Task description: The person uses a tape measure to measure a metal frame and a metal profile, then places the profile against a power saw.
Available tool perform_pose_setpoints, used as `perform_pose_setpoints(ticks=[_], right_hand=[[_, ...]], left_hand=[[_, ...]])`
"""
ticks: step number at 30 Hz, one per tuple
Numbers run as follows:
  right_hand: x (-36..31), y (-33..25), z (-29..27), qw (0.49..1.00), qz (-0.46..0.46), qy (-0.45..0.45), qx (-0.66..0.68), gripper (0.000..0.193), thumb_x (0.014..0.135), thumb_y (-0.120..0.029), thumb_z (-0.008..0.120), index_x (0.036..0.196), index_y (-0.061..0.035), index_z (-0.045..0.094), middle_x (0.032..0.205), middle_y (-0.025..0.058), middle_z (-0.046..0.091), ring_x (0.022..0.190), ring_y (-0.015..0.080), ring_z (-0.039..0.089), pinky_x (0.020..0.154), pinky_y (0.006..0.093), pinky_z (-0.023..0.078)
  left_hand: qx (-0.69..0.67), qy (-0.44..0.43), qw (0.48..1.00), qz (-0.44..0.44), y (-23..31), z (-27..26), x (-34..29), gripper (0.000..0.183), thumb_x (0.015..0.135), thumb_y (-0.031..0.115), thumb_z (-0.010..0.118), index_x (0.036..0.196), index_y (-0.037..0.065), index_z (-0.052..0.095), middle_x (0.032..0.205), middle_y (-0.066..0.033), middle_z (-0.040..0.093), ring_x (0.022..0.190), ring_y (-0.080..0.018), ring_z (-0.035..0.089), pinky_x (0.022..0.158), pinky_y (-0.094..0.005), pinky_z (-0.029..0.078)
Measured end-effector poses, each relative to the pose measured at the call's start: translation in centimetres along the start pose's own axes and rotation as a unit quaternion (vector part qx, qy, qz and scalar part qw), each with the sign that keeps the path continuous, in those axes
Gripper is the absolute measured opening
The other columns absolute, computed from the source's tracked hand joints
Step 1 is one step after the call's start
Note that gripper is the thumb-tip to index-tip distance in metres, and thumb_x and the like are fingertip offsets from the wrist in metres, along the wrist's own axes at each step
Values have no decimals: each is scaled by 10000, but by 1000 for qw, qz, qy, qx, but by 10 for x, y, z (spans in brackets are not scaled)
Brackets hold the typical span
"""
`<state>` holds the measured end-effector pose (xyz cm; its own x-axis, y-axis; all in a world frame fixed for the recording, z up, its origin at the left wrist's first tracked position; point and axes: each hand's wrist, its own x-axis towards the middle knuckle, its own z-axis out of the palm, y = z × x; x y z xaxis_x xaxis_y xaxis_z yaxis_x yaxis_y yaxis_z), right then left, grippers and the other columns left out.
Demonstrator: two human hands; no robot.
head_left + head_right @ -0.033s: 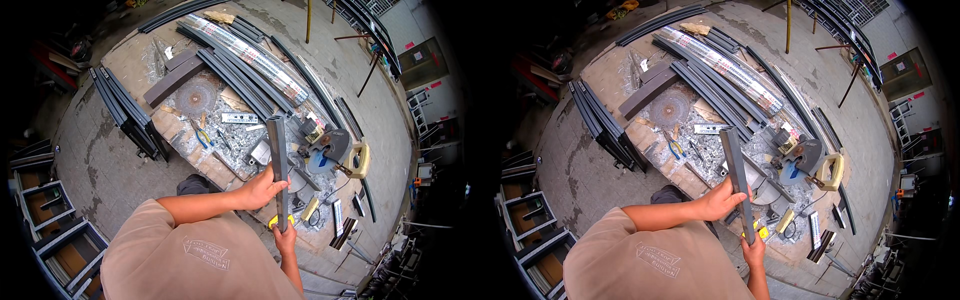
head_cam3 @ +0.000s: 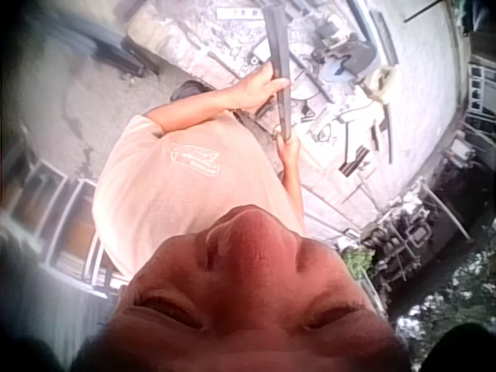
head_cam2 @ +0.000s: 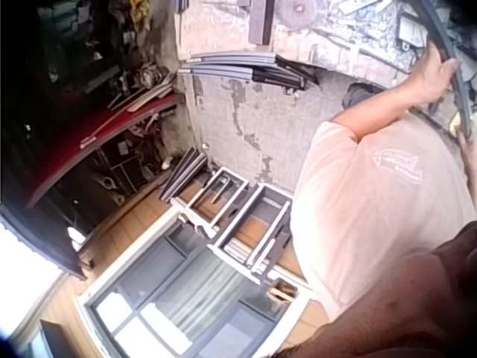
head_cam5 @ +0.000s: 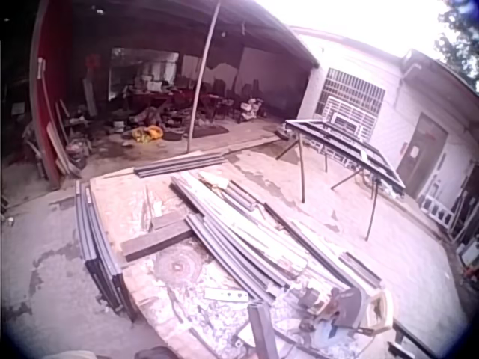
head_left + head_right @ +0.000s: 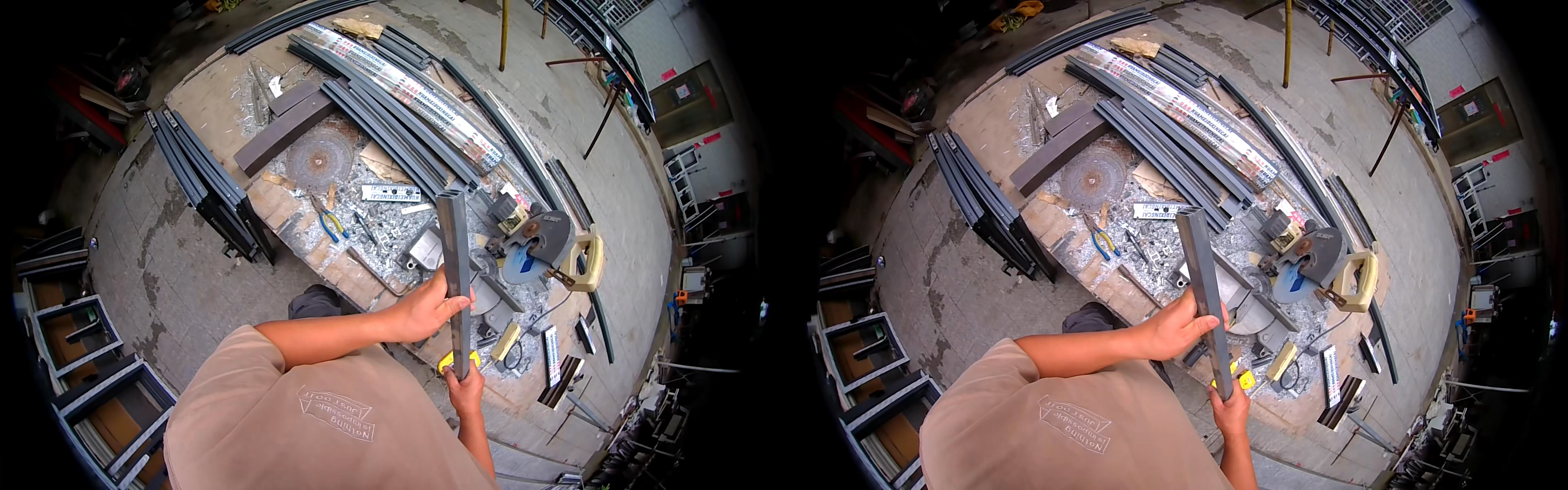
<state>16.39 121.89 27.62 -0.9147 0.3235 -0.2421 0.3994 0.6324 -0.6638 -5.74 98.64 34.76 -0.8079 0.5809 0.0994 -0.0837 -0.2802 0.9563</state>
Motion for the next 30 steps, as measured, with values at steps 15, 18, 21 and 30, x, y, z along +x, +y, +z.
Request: perform_pose_setpoints(ticks=[15, 18, 21, 30], right_hand=[[-8, 30, -10, 995, -36, -71, 62, 634, 1024, -643, 631, 1173, -34, 726, 871, 149, 729, 786, 282, 717, 739, 411, 561], [-8, 30, -10, 995, -41, -74, 54, 676, 1042, -680, 572, 1178, -36, 724, 856, 146, 715, 779, 293, 715, 727, 418, 554], [-10, 30, -8, 994, -45, -69, 66, 666, 1047, -671, 569, 1186, -38, 722, 830, 137, 695, 761, 296, 707, 715, 421, 548], [-11, 28, -6, 995, -52, -60, 59, 649, 1050, -655, 568, 1145, -27, 703, 725, 120, 625, 666, 287, 651, 643, 429, 501]], left_hand=[[-93, -14, 994, -53, 16, -11, 3, 294, 1110, 176, 645, 1325, 18, 522, 1246, -129, 743, 1195, -209, 714, 1057, -392, 565], [-58, -1, 998, -16, 6, -12, 3, 406, 1097, 290, 681, 1358, 19, 529, 1151, -103, 786, 1083, -187, 747, 955, -371, 581], [-45, 4, 999, -7, 6, -11, 2, 388, 1095, 303, 682, 1322, 21, 545, 1127, -106, 795, 1061, -199, 760, 942, -373, 584], [-34, 4, 999, 2, 7, -12, -1, 386, 1094, 314, 678, 1305, 20, 544, 1148, -117, 799, 1074, -224, 767, 948, -380, 584]])
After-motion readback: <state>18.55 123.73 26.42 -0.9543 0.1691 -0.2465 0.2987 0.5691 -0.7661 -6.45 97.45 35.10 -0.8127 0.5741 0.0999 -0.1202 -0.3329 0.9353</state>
